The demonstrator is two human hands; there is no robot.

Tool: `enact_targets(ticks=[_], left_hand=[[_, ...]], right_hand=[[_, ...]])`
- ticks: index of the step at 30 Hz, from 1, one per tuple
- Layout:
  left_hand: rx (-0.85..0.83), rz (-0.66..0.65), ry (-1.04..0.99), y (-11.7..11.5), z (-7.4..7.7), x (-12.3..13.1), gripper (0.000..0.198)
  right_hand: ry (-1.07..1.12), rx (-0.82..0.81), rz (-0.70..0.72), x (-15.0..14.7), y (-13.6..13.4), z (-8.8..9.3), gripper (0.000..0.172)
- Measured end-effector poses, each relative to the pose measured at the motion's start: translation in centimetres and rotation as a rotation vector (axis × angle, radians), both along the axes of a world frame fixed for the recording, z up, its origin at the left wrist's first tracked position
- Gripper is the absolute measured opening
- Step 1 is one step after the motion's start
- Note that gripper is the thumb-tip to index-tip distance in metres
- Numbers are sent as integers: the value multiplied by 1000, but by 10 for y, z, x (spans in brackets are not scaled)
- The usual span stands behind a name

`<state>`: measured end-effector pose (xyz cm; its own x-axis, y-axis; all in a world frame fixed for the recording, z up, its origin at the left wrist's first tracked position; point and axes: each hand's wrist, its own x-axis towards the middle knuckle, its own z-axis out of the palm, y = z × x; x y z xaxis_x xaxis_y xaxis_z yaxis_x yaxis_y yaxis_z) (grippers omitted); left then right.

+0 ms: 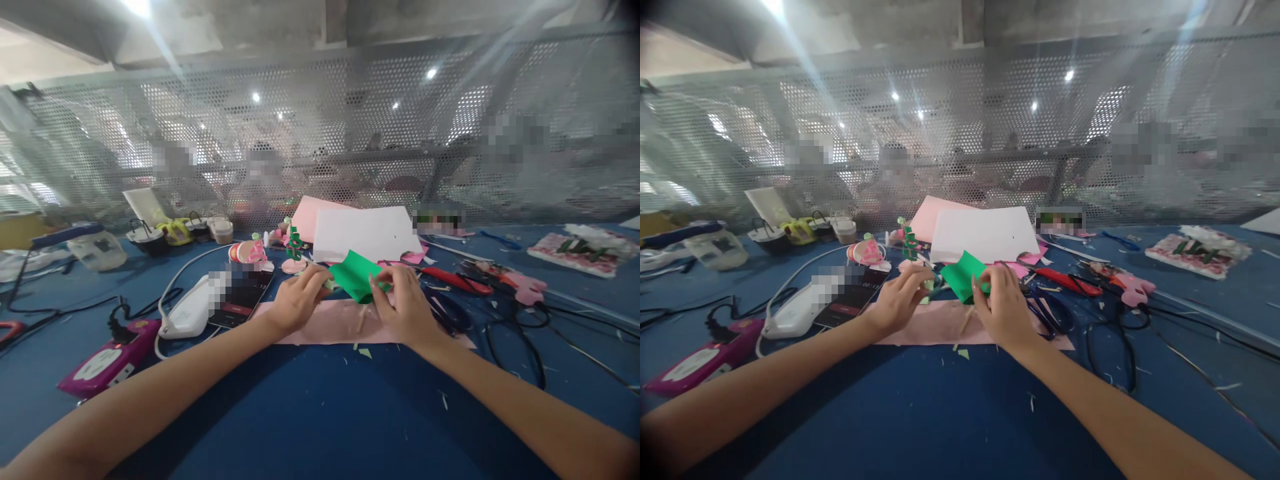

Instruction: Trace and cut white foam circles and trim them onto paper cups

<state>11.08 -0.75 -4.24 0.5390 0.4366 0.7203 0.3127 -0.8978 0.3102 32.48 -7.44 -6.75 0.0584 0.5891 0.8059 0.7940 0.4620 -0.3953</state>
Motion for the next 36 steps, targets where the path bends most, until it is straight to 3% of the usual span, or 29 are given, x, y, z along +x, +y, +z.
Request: enact_targets(ticks=[2, 4, 8, 11, 16, 19, 25, 28, 31, 36], left_hand=[[-505, -63, -126, 9, 2, 1, 20], [-744, -94, -147, 15, 0, 5, 37], [-918, -77, -166, 20, -13, 9, 51], [-950, -46, -163, 26, -23, 8, 55], [-850, 34, -99, 39, -27, 6, 57], [-725, 76, 0, 38, -22, 3, 53], [-340, 97, 210, 14, -10, -3, 12], [-137, 154, 367, 13, -10, -3, 10], [85, 314, 561, 21, -14, -7, 15], [139, 481, 516, 27, -12, -13, 24]], right_hand=[[-145, 58, -123, 9, 7, -1, 31], [-234, 38, -174, 14, 11, -2, 53], [-366, -34, -164, 16, 12, -4, 76], [-448, -39, -169, 14, 10, -5, 70], [-444, -70, -131, 14, 13, -10, 35], [-348, -47, -85, 18, 16, -11, 35], [-66, 48, 60, 19, 11, 1, 34], [187, -4, 88, 15, 4, 7, 30], [573, -82, 106, 11, 3, 9, 32], [1196, -254, 352, 8, 11, 9, 39]])
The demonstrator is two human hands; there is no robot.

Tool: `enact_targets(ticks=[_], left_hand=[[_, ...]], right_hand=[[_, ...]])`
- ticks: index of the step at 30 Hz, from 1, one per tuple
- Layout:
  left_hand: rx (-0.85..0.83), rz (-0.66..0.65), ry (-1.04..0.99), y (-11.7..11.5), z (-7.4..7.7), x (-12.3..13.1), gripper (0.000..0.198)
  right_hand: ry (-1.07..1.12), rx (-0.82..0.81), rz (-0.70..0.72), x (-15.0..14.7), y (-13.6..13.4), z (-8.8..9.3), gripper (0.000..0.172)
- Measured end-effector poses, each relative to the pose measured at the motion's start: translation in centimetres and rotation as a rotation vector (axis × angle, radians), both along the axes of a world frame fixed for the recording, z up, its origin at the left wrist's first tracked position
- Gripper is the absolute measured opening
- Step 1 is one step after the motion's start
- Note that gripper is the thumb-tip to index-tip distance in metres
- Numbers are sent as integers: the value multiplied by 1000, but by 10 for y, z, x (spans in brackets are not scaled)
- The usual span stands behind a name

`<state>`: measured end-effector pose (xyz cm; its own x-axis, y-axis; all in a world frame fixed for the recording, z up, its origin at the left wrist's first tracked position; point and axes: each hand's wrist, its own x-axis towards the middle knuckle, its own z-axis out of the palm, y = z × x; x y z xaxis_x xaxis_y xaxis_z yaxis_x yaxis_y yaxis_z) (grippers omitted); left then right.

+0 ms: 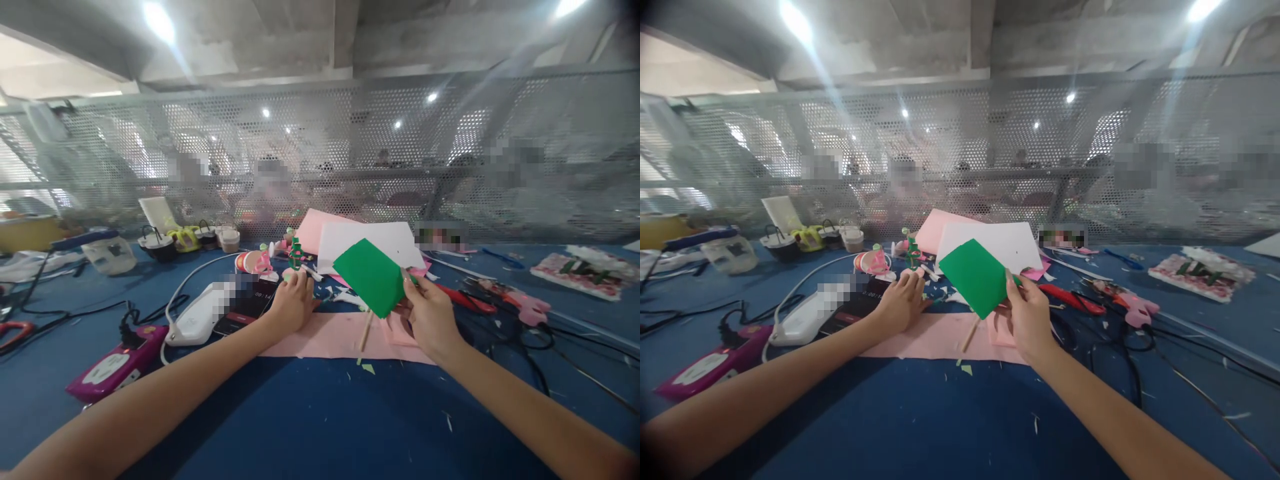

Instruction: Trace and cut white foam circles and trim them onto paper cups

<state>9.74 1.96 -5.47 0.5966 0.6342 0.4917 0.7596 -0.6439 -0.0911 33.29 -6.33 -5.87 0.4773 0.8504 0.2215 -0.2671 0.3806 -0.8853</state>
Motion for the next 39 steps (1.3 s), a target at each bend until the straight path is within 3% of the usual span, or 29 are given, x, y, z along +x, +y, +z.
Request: enact_targets(ticks=[2, 4, 9, 12, 15, 17, 23, 28, 31, 35, 39], left_hand=[[-6, -53, -87, -6, 3, 1, 35], [-117, -187, -316, -14, 5, 6, 48], [-745, -592, -939, -35, -2, 26, 58], [-921, -719, -1129, -40, -8, 32, 68], [-1024, -673, -1293, -40, -13, 32, 78], [-1089, -629, -1370, -39, -14, 31, 79], [-1133, -493, -1458, -35, -9, 34, 65], [-1059, -405, -1410, -35, -3, 34, 54], [-1067, -433, -1371, -38, -4, 31, 47], [-1186, -447, -1439, -42, -6, 30, 57], [-1321, -410, -1542, -46, -8, 33, 54]], right_hand=[[131, -36, 55, -1, 3, -1, 35], [191, -71, 106, -2, 5, -3, 29], [247, -117, 170, -11, 2, -4, 25], [197, -153, 269, -22, -7, -2, 33], [63, -149, 399, -30, -12, -3, 38], [-41, -100, 398, -31, -11, -6, 42], [-358, -9, 193, -20, -2, -16, 49], [-953, 135, -19, -28, -18, -16, 78], [-1203, 156, 48, -39, -29, -17, 95], [-1162, 199, 143, -41, -31, -17, 93], [-971, 293, 310, -34, -32, -11, 75]])
